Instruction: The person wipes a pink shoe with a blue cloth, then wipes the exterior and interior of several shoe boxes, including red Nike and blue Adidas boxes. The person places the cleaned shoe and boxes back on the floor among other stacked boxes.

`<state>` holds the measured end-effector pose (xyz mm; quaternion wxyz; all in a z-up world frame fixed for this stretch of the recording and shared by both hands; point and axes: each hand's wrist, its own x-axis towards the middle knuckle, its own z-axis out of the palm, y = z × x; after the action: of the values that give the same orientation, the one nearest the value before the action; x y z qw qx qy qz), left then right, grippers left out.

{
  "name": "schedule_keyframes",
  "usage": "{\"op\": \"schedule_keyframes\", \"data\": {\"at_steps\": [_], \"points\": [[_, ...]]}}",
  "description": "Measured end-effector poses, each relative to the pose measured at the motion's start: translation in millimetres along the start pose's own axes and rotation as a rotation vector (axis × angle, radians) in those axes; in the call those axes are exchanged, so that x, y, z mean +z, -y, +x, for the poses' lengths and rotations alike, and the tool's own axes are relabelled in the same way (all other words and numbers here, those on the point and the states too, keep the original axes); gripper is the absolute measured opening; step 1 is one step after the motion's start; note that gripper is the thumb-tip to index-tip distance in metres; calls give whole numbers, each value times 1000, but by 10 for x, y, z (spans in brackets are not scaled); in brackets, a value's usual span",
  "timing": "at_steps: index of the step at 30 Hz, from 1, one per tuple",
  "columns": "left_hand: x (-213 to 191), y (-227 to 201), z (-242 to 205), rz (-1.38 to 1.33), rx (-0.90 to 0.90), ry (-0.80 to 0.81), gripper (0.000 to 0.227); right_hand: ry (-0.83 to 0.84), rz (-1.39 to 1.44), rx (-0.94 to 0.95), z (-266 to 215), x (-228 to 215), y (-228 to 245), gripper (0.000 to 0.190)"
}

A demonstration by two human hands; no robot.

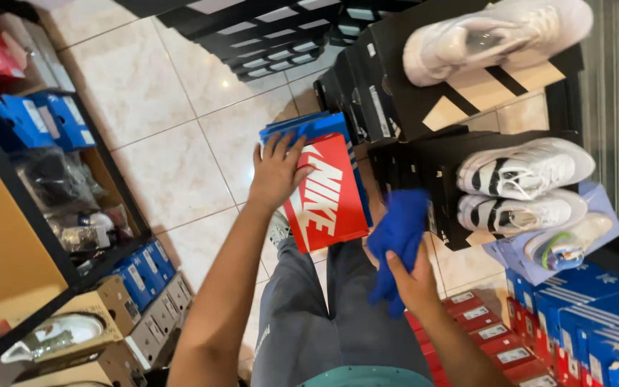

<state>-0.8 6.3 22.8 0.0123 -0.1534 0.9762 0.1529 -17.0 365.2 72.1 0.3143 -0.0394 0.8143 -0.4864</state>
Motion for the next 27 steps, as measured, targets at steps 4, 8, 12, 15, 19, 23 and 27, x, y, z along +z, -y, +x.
{"op": "schedule_keyframes", "data": {"at_steps": [4, 8, 12, 15, 19, 23, 27], "points": [[-516, -567, -420, -571, 23, -129, 80, 274, 210, -88, -10, 126, 946, 62], [-529, -993, -995, -1360, -8, 170, 121, 755, 716, -99, 111, 525, 1047, 84], [-48, -635, -1474, -1806, -810, -237, 89, 995, 514, -254, 439, 625, 1230, 91], [-305, -478, -1481, -1387, -825, -573, 79, 234, -263, -560, 816, 727, 976, 63], [-271, -710, -1153, -1268, -808, -410, 71, 189, -474, -328, 1184, 893, 632, 133], [-215, -728, -864, -1416, -744, -306, 81, 266, -475, -216, 1272, 883, 470, 147], [-101, -318, -538, -1426, -711, -378, 78, 268, -488, -218, 1260, 904, 487, 145]]}}
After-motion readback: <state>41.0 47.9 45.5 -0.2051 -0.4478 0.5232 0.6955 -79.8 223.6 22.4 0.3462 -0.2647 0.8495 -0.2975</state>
